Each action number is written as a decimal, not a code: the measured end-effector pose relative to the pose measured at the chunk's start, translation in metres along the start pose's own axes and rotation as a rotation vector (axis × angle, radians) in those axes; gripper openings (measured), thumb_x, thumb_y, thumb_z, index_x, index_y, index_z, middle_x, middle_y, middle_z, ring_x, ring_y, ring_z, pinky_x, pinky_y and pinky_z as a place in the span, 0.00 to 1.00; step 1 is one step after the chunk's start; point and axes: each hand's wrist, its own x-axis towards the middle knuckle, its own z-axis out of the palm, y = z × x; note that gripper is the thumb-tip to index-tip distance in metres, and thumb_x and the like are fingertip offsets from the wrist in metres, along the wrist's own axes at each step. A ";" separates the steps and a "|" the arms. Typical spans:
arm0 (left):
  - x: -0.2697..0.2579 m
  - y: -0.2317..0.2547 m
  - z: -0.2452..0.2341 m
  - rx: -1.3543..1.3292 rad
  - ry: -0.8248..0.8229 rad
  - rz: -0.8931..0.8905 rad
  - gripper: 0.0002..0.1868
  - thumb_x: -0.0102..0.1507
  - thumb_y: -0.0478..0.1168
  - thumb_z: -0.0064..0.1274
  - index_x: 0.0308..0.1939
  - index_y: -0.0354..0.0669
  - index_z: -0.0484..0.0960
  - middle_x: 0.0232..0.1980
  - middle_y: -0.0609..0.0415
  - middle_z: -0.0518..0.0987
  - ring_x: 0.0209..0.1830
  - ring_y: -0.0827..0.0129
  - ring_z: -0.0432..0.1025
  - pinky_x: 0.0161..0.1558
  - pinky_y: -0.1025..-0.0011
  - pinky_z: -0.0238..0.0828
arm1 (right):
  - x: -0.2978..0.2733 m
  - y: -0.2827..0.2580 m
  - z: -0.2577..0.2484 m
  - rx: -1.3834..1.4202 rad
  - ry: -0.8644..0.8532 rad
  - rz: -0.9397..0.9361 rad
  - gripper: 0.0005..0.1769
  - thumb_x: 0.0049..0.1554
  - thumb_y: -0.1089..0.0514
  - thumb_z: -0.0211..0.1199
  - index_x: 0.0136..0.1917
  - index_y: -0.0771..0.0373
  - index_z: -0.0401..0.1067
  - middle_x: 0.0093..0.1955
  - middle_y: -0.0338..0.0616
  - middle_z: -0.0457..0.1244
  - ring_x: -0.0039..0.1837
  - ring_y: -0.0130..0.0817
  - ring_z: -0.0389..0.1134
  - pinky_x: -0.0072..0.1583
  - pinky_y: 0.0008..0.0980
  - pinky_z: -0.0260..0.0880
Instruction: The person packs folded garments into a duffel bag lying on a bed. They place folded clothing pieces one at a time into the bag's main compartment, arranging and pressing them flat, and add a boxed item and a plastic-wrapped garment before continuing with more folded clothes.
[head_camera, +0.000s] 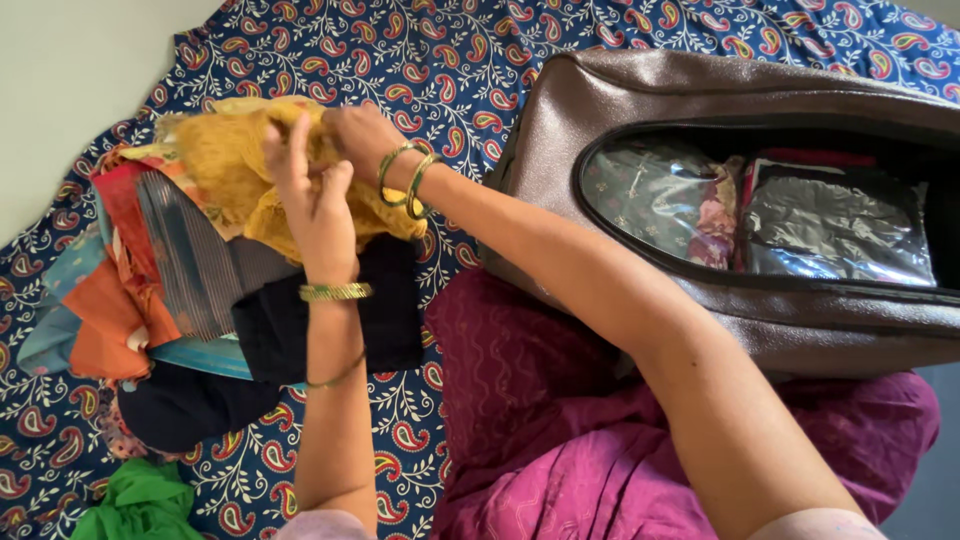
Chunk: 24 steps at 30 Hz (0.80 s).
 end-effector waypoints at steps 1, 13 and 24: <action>-0.008 0.011 0.003 0.050 0.049 0.015 0.23 0.63 0.28 0.51 0.64 0.33 0.72 0.65 0.50 0.63 0.59 0.68 0.61 0.60 0.69 0.62 | 0.006 0.004 0.003 0.104 0.009 0.127 0.13 0.54 0.52 0.66 0.39 0.65 0.71 0.39 0.53 0.67 0.45 0.53 0.71 0.51 0.49 0.70; -0.071 -0.086 0.102 -0.228 -0.336 -0.327 0.25 0.73 0.46 0.40 0.71 0.36 0.67 0.73 0.43 0.71 0.74 0.63 0.65 0.72 0.65 0.60 | 0.032 -0.005 -0.044 0.499 0.288 0.499 0.17 0.60 0.53 0.59 0.38 0.70 0.75 0.33 0.60 0.64 0.33 0.48 0.66 0.41 0.44 0.69; -0.024 -0.213 0.148 -1.367 -0.077 -0.783 0.37 0.70 0.61 0.37 0.77 0.43 0.59 0.78 0.49 0.64 0.77 0.57 0.59 0.74 0.59 0.53 | -0.115 0.110 -0.268 0.428 0.524 0.483 0.13 0.63 0.52 0.62 0.49 0.63 0.79 0.40 0.39 0.70 0.38 0.31 0.68 0.44 0.35 0.69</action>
